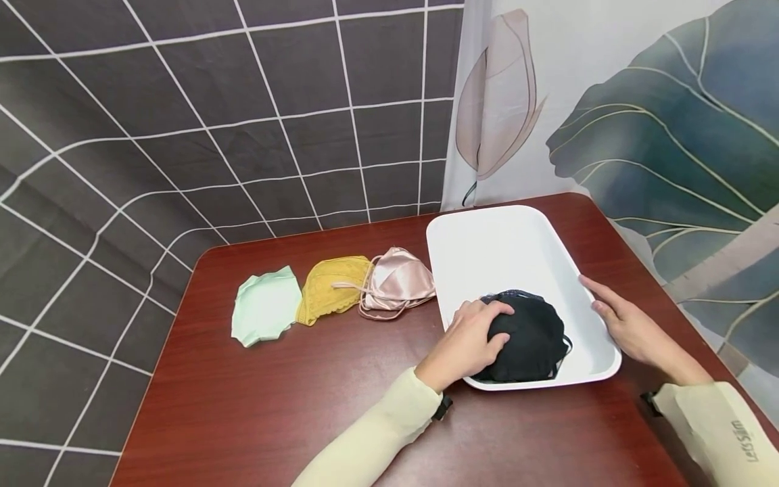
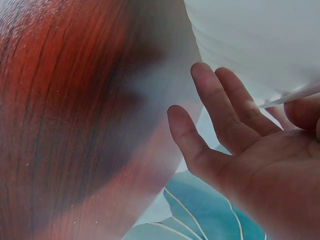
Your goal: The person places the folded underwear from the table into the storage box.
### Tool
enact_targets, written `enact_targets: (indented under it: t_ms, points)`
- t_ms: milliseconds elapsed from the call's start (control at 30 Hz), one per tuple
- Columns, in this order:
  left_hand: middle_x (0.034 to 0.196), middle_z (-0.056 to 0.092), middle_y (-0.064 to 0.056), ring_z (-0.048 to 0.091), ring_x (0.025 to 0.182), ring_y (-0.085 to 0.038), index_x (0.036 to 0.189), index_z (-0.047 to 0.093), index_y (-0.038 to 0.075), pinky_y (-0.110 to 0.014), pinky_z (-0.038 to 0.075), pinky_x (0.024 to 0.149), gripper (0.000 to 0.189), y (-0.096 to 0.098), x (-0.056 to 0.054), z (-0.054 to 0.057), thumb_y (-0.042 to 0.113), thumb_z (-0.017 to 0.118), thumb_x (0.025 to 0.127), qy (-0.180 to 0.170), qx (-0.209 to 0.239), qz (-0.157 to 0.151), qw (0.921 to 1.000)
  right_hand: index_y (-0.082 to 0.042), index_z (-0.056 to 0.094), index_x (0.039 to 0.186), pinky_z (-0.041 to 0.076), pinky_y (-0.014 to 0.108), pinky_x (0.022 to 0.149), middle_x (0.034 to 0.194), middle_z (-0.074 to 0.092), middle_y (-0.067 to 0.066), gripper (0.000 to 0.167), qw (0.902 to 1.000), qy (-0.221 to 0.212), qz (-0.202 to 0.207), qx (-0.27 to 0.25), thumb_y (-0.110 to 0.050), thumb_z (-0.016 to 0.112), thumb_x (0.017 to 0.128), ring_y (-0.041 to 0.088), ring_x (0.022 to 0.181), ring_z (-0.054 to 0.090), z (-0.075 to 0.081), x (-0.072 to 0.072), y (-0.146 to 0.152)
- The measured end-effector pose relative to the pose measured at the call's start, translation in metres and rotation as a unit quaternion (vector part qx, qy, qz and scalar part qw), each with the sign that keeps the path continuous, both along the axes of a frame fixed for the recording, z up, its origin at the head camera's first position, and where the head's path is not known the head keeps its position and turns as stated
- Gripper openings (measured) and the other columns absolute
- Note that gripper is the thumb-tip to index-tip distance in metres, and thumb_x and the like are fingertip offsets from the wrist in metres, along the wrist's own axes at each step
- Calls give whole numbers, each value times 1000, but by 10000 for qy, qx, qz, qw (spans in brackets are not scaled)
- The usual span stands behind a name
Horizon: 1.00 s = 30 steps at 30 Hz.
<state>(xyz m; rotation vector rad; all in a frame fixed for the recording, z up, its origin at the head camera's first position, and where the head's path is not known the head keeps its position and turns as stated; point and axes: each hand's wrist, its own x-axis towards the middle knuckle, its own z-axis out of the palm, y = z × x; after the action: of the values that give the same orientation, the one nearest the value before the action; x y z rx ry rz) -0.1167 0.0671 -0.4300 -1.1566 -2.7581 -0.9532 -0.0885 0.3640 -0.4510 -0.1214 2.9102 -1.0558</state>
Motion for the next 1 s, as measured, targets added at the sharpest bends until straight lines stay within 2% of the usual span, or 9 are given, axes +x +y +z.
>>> enact_targets:
  t_ms: [67, 200, 367, 467, 600, 733, 867, 1000]
  points:
    - [102, 56, 2, 46, 95, -14, 123, 57, 23, -20, 36, 85, 37, 1, 1, -2, 24, 66, 88, 154, -277, 136, 9994, -8, 19, 151, 31, 69, 86, 142, 26, 36, 53, 10000, 14, 13, -3, -16, 39, 102, 58, 117, 35, -1, 0, 0]
    - [108, 54, -3, 43, 100, -17, 125, 59, 27, -20, 36, 85, 38, -4, 1, -3, 27, 66, 87, 352, -387, 343, 9980, -8, 20, 150, 32, 69, 86, 141, 27, 36, 52, 10000, 69, 46, -2, -16, 39, 102, 58, 116, 37, -2, 0, 0]
    - [123, 51, -4, 41, 110, -18, 129, 57, 28, -26, 37, 91, 42, -15, 0, 3, 31, 65, 88, 297, -213, 440, 9984, -6, 21, 150, 31, 69, 86, 141, 27, 37, 51, 9999, 110, 72, -55, -15, 38, 102, 58, 117, 35, -1, 0, 0]
    - [123, 51, 0, 41, 108, -15, 130, 56, 26, -25, 36, 91, 42, -24, -2, 8, 31, 64, 89, 329, 18, 339, 9989, -6, 21, 150, 31, 69, 86, 141, 27, 37, 51, 9999, 132, 75, -58, -15, 38, 102, 58, 117, 35, -1, 0, 1]
    - [120, 53, 4, 42, 103, -13, 129, 58, 19, -21, 35, 89, 40, -44, -6, 12, 26, 63, 89, 470, 345, -29, 9983, -6, 22, 150, 31, 69, 86, 140, 27, 37, 51, 9998, 170, 78, -43, -15, 38, 102, 59, 117, 35, -1, -2, -1]
    - [120, 55, 3, 43, 107, -13, 125, 60, 14, -24, 34, 94, 38, -66, -5, 13, 21, 64, 88, 650, 680, -317, 9951, -5, 22, 149, 31, 70, 85, 140, 27, 38, 51, 9998, 180, 90, -52, -15, 38, 102, 59, 116, 34, -2, -3, -2]
    - [120, 56, 0, 43, 112, -15, 123, 60, 12, -28, 33, 98, 37, -90, -1, 10, 17, 65, 87, 742, 971, -278, 9921, -4, 22, 149, 31, 70, 84, 139, 27, 39, 51, 9998, 198, 94, -16, -14, 39, 102, 60, 114, 36, -4, -1, 0]
    - [123, 54, 2, 43, 113, -14, 125, 59, 12, -30, 34, 97, 38, -117, 3, 8, 16, 64, 87, 726, 1053, -21, 9918, -3, 22, 148, 31, 70, 83, 138, 27, 40, 51, 9997, 214, 108, 45, -14, 39, 102, 61, 111, 37, -5, 0, 1]
